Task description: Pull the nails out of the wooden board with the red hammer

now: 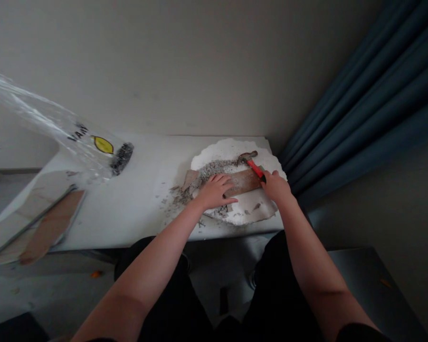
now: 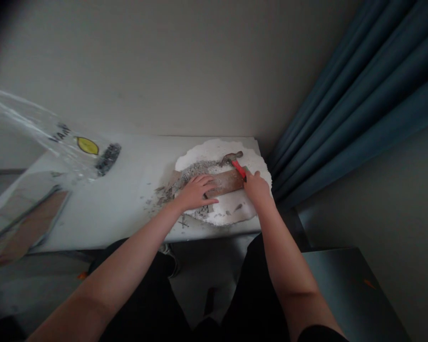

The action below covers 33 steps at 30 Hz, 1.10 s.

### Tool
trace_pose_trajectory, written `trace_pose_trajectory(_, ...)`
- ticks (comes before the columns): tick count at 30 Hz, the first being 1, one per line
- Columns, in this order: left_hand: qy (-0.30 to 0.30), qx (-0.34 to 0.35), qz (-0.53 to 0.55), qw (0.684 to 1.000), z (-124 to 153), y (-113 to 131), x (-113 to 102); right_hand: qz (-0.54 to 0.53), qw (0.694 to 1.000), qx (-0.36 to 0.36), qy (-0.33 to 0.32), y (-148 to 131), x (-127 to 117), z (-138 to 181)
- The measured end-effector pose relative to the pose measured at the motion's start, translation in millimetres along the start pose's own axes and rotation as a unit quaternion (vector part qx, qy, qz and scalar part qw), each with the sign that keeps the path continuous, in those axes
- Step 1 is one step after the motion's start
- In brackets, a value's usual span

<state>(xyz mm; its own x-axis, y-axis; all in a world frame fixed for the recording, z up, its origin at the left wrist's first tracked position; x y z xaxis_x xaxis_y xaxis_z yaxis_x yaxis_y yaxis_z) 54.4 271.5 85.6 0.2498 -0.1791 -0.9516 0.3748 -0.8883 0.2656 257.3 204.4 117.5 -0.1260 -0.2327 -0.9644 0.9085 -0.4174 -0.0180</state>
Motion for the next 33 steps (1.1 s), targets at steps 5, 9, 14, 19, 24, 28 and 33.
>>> trace_pose_trajectory(5,-0.01,0.009,-0.005,1.0,0,13,0,0.014,1.0,0.007,-0.003,-12,-14,25)
trace_pose_trajectory(9,0.001,-0.044,0.0,0.999,1,7,-7,-0.033,0.992,-0.08,0.095,-38,-31,36)
trace_pose_trajectory(14,-0.021,-0.048,0.006,0.999,3,16,-8,-0.168,0.955,-0.204,0.134,-60,-13,32)
trace_pose_trajectory(19,-0.029,-0.045,-0.008,0.999,1,27,-4,-0.197,0.95,-0.185,0.154,-44,-8,22)
trace_pose_trajectory(24,0.018,-0.111,-0.004,0.994,3,13,-13,-0.147,0.961,-0.207,0.11,-56,3,25)
trace_pose_trajectory(28,0.008,-0.129,-0.019,0.991,5,3,-15,-0.118,0.969,-0.194,0.099,-70,21,28)
trace_pose_trajectory(33,0.016,-0.118,-0.017,0.993,5,-5,-16,-0.119,0.97,-0.192,0.087,-71,30,17)
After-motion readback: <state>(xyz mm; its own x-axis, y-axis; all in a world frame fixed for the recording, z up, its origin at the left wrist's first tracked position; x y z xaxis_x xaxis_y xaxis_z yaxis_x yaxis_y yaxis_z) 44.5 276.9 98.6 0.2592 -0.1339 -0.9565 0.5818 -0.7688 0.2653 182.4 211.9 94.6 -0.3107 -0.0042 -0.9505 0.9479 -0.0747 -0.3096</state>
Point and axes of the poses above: each hand's wrist, its own z-axis away from the middle knuckle, its own x-axis out of the palm, y = z × x, the point moved 7 cm from there along -z, towards the middle knuckle, and after that the axes turned 5 degrees about -y, right-handed, at the moved point
